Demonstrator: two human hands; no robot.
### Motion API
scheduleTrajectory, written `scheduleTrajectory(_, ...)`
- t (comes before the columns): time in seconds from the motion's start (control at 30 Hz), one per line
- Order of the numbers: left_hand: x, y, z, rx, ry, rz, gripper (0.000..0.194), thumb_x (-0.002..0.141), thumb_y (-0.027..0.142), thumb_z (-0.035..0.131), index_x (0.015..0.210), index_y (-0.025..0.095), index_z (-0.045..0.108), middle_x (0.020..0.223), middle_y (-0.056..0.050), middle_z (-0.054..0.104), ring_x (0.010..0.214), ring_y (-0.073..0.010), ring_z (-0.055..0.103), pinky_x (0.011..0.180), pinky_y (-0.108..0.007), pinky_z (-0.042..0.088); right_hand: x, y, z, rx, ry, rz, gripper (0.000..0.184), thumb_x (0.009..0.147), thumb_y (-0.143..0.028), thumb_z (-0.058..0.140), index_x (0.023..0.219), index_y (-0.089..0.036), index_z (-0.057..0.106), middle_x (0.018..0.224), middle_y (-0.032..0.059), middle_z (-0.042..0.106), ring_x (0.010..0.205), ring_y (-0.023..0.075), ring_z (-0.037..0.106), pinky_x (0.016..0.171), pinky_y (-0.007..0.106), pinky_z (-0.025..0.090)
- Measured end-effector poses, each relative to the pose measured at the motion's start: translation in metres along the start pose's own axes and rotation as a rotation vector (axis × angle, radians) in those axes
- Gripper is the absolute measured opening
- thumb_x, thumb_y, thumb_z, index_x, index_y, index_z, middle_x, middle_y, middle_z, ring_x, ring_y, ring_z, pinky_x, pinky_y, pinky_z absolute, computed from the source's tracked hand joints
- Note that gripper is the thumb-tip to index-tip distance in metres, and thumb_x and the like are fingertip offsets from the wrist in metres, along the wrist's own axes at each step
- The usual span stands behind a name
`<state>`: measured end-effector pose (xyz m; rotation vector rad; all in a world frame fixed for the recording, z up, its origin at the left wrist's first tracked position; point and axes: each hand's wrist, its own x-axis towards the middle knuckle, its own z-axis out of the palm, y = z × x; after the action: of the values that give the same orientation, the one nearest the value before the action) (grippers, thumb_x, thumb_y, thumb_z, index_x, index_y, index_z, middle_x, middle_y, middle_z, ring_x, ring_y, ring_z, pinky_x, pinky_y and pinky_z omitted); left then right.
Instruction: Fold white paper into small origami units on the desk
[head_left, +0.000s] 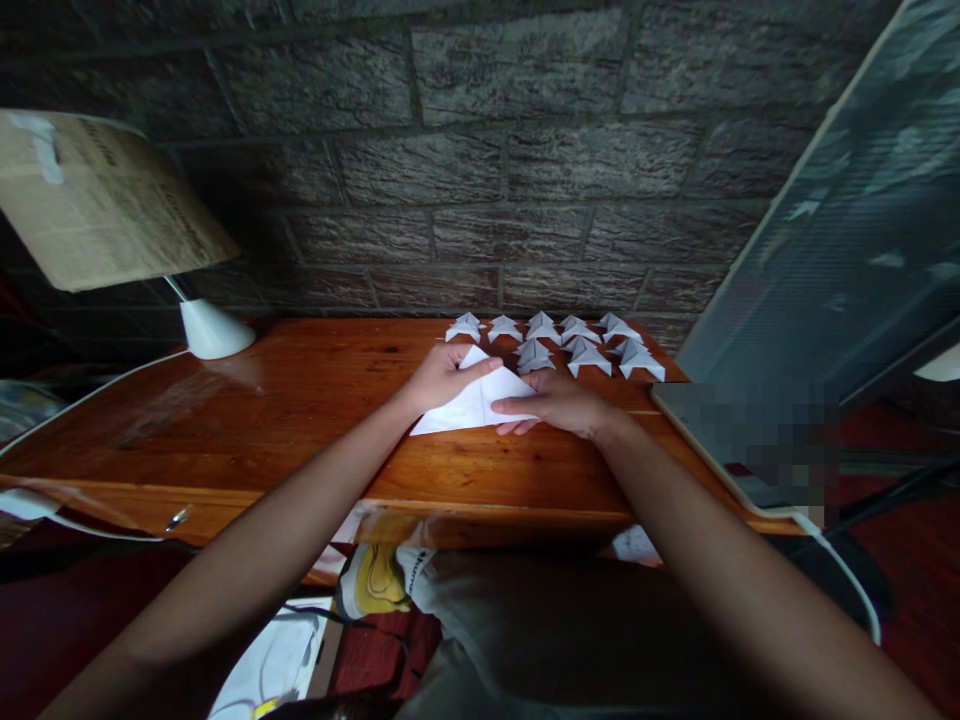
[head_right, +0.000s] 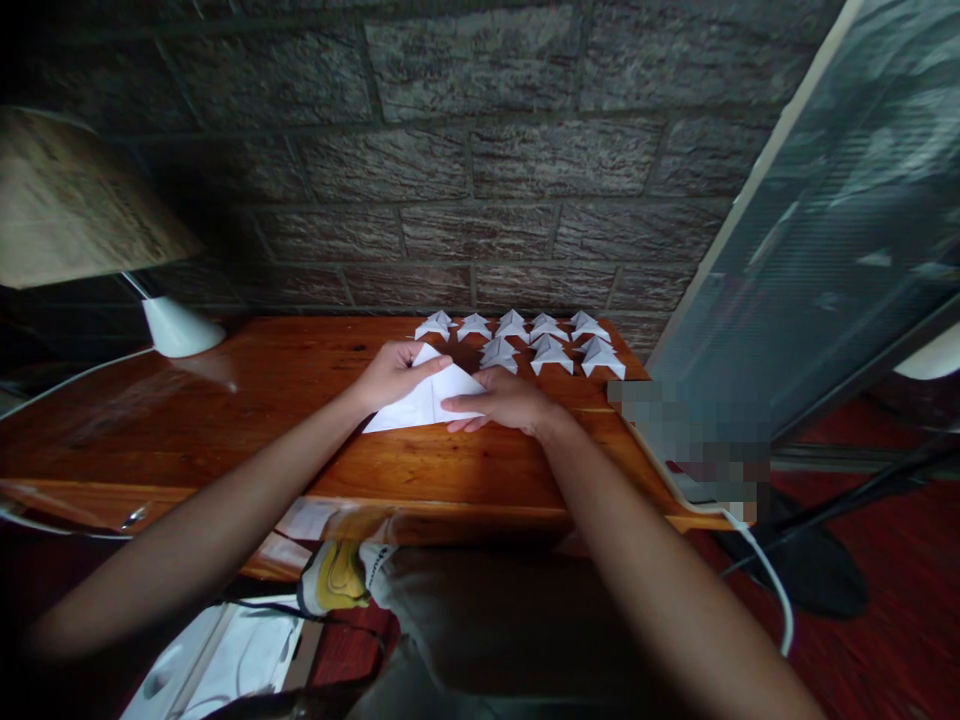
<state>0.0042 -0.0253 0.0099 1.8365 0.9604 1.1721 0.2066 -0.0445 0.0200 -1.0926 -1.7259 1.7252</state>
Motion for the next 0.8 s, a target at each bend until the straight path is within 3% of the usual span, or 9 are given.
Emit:
scheduleTrajectory(0.13,0.000,-0.002,-0.003,0.044,0.062,-0.007,0.050,0.073,0.059,0.075,0.059,0.014,0.060,0.055,0.003,0.052,0.051,-0.0077,0.041,0.045,-0.020,0.030,0.000,0.000,-0.004,0.040,0.003,-0.025,0.026,0.075,-0.032,0.087,0.088,-0.013,0.074,0.082,0.0060,0.079,0.071,0.0164,0.077,0.062,0.020,0.060)
scheduleTrajectory(0.27,0.002,-0.004,-0.006,0.028,0.199,0.018,0.049,0.072,0.060,0.077,0.061,0.013,0.064,0.057,0.001,0.056,0.051,-0.0085,0.044,0.046,-0.021,0.031,-0.002,-0.002,-0.015,0.082,0.091,-0.036,0.018,0.085,-0.029,0.078,0.091,-0.013,0.074,0.082,0.0082,0.080,0.069,0.0162,0.077,0.060,0.020,0.060)
scheduleTrajectory(0.4,0.004,-0.003,-0.006,-0.033,0.246,0.011,0.051,0.069,0.062,0.078,0.062,0.013,0.067,0.058,0.000,0.061,0.050,-0.0088,0.046,0.046,-0.021,0.032,-0.004,-0.004,-0.020,0.116,0.165,-0.042,0.016,0.091,-0.028,0.072,0.088,-0.013,0.073,0.077,0.0090,0.079,0.064,0.0141,0.075,0.056,0.018,0.057)
scheduleTrajectory(0.8,0.003,-0.005,-0.008,-0.314,0.137,-0.172,0.054,0.064,0.060,0.084,0.092,0.015,0.079,0.082,-0.005,0.076,0.063,-0.0151,0.063,0.058,-0.025,0.045,0.004,-0.003,-0.019,0.268,0.465,-0.146,0.016,0.085,-0.027,0.078,0.091,-0.015,0.070,0.069,0.0025,0.075,0.058,0.0089,0.069,0.050,0.013,0.049)
